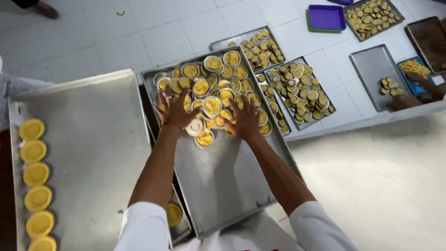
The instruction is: The person places small metal cups into a rotating machine, fills them with yellow dough, and then removes the filled cups to arrange them on metal trays. The process is repeated continuously throughout the clip.
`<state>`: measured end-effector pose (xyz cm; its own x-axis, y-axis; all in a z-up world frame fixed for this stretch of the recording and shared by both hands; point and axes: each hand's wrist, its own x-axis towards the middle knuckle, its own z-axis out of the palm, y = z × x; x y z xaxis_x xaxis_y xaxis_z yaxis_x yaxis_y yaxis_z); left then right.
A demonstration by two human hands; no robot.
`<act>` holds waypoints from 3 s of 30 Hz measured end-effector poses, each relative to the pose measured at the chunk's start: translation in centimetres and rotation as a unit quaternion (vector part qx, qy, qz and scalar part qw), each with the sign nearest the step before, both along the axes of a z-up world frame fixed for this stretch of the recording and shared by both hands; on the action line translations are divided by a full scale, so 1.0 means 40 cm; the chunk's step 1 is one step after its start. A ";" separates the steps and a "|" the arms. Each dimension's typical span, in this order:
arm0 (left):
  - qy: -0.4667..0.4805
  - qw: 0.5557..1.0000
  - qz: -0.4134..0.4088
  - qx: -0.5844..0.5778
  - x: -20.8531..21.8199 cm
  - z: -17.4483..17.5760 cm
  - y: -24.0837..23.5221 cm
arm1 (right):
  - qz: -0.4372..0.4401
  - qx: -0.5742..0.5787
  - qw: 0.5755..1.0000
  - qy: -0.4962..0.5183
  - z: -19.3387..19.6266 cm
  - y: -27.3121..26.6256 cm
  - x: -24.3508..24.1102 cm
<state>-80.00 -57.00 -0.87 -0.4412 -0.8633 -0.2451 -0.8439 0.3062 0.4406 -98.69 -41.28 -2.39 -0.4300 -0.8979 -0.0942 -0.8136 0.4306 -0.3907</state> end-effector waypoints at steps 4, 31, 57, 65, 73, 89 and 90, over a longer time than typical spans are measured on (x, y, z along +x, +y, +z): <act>-0.034 0.998 -0.030 0.045 -0.024 0.012 -0.063 | 0.003 0.015 0.999 0.031 -0.023 -0.058 -0.012; -0.007 0.995 -0.102 0.012 0.206 -0.122 0.603 | 0.044 -0.042 0.987 0.147 -0.166 0.578 0.188; 0.471 0.874 -0.118 -0.018 0.250 -0.099 0.728 | 0.258 0.117 0.958 0.049 -0.120 0.106 0.227; 0.604 0.764 0.216 0.077 0.376 -0.097 0.635 | 0.118 0.107 0.973 -0.166 -0.181 0.043 0.255; 0.534 0.834 0.128 0.049 0.355 -0.185 0.353 | 0.152 0.143 0.974 -0.089 -0.163 0.065 0.321; -0.020 0.983 -0.110 -0.148 0.290 -0.105 0.358 | 0.224 -0.076 0.967 -0.091 -0.234 -0.155 0.253; 0.090 0.989 -0.049 -0.104 0.300 -0.051 0.392 | 0.277 -0.057 0.959 -0.016 -0.246 -0.162 0.271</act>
